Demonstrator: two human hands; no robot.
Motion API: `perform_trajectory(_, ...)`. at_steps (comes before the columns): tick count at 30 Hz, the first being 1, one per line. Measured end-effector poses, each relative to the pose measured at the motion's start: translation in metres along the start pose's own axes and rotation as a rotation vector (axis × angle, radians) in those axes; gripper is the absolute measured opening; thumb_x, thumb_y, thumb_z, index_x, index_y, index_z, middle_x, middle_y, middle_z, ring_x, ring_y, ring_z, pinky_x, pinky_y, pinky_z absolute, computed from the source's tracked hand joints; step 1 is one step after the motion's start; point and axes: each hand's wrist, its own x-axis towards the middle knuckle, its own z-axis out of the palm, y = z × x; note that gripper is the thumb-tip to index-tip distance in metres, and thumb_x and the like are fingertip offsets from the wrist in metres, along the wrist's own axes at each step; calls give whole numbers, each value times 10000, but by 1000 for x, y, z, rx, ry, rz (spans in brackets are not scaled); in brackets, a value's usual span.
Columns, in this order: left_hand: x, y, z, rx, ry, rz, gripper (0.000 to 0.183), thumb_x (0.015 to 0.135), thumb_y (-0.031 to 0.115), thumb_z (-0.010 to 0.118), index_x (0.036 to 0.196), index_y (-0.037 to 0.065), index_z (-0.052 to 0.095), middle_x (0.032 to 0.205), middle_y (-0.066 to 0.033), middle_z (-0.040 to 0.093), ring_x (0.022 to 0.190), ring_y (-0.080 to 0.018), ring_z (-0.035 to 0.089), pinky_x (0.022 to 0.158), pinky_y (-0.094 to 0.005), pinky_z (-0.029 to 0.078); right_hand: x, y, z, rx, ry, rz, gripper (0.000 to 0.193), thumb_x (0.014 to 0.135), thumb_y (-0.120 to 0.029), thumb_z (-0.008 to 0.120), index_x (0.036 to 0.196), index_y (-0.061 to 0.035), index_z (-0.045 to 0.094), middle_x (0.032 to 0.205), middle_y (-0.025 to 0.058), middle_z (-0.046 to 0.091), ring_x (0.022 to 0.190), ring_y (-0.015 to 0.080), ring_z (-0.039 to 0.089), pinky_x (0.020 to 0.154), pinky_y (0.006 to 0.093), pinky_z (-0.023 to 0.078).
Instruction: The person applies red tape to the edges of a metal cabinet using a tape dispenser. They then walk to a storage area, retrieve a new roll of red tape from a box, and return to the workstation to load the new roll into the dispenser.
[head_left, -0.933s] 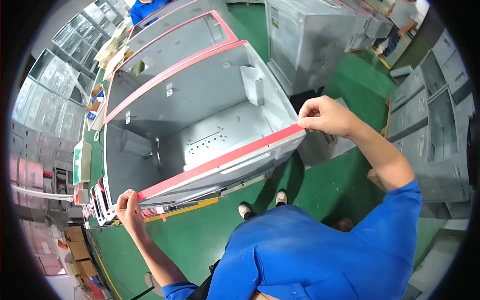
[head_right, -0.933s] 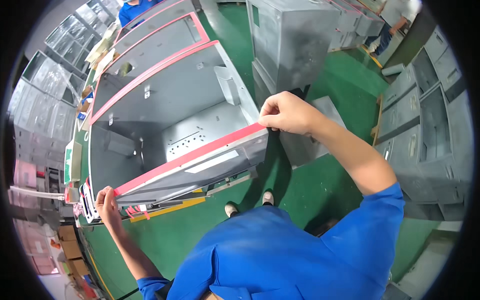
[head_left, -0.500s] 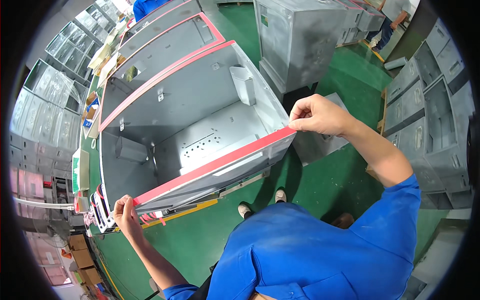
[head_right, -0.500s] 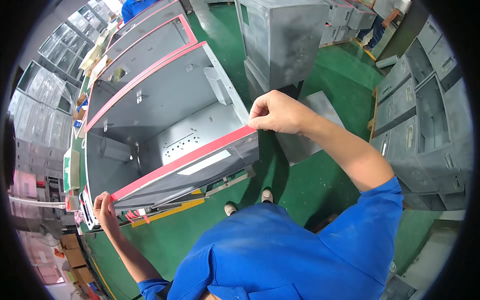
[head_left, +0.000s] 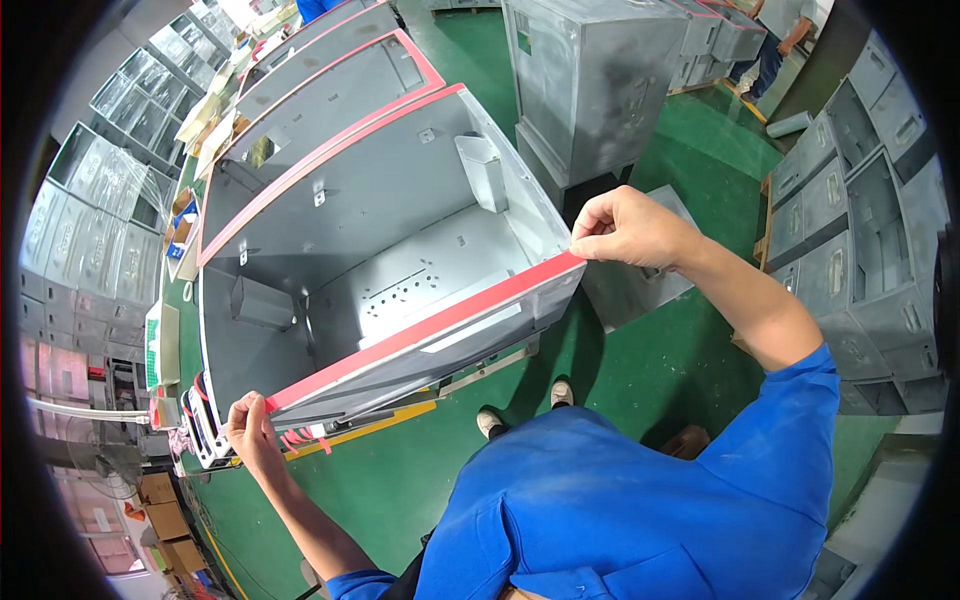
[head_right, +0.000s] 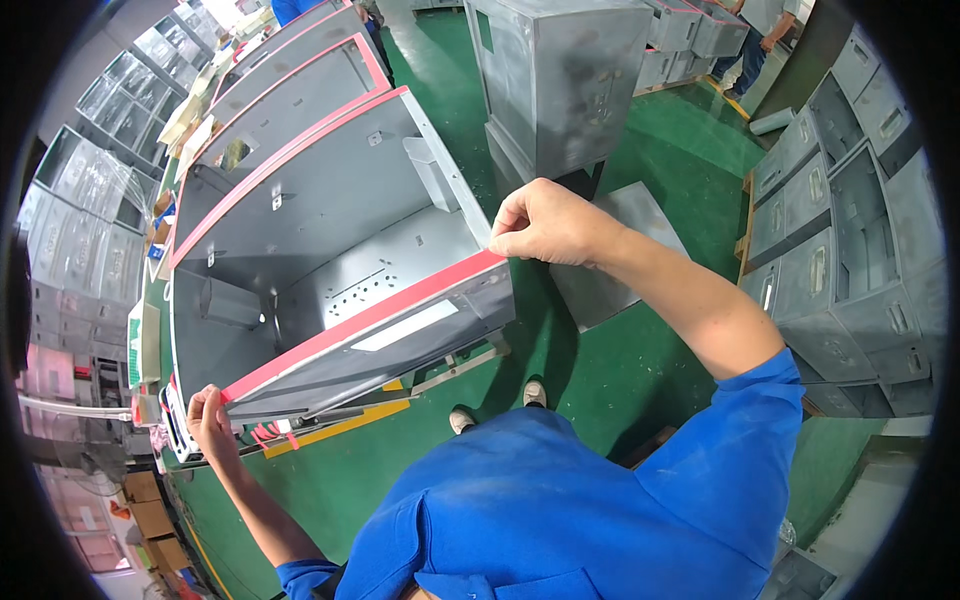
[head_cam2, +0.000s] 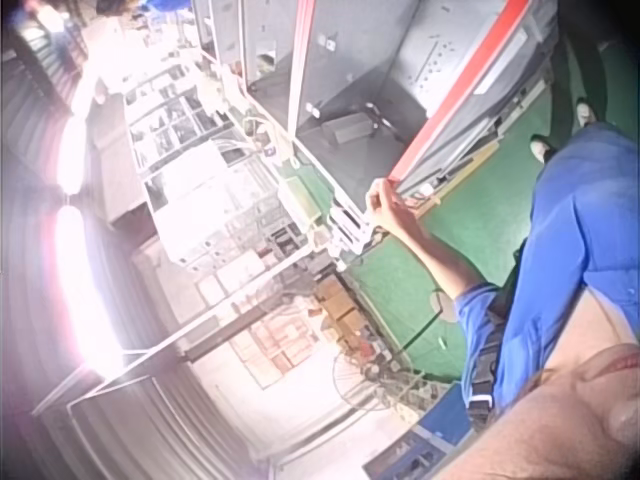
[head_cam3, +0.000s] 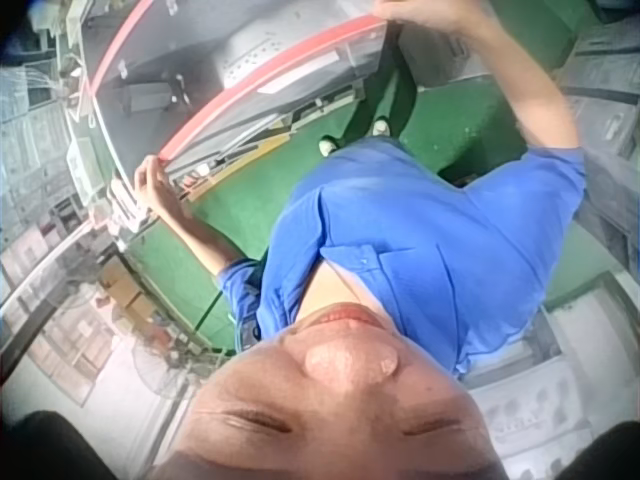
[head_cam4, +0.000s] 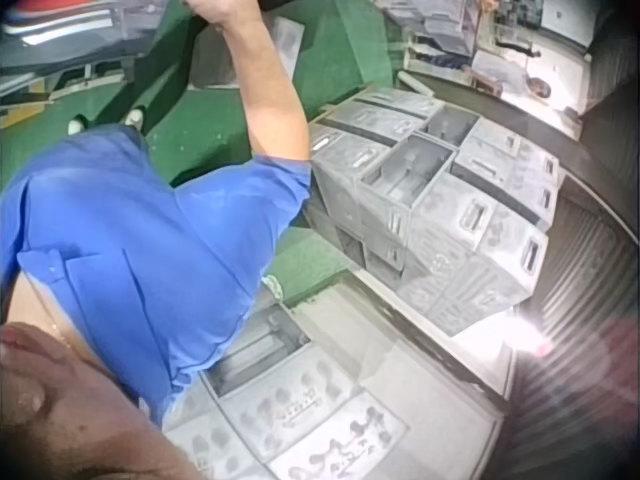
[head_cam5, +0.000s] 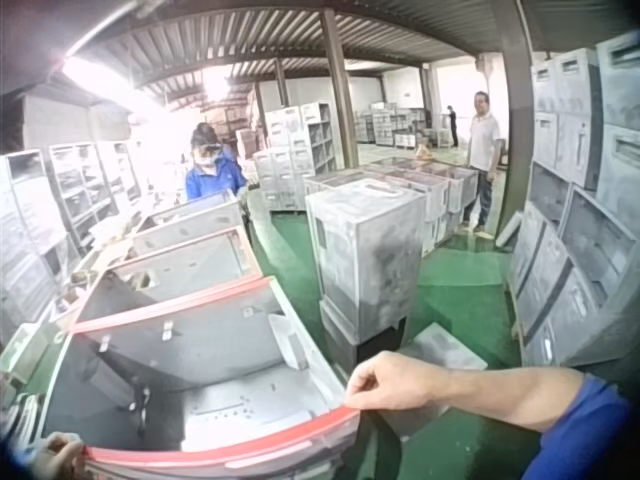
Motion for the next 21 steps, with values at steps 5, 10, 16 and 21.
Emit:
perform_trajectory(5,0,0,-1,-19,9,-13,72,808,-19,600,754,21,574,760,-19,585,430,26,321,356,-112,199,-1,-1,0,14,-1,2,110,744,-105,673,754,-5,631,699,16,596,656,69,527,617,223,433)
perform_trajectory(10,0,0,-1,-9,9,-11,72,810,-19,599,755,21,573,766,-17,584,446,30,327,366,-104,200,0,0,0,28,0,2,105,739,-99,676,751,-5,630,701,17,598,657,70,533,620,221,438)
perform_trajectory(16,-1,-1,0,0,13,-8,69,810,-18,599,758,20,574,763,-11,580,462,31,334,379,-100,206,0,1,0,26,-2,-9,109,737,-97,677,751,-2,627,709,22,604,668,71,542,635,222,448)
perform_trajectory(21,0,-2,-2,2,42,-23,67,810,-20,596,761,19,574,763,-11,581,470,31,338,381,-104,199,0,1,1,30,21,-6,134,722,-111,680,734,14,633,691,45,610,666,89,551,644,242,453)
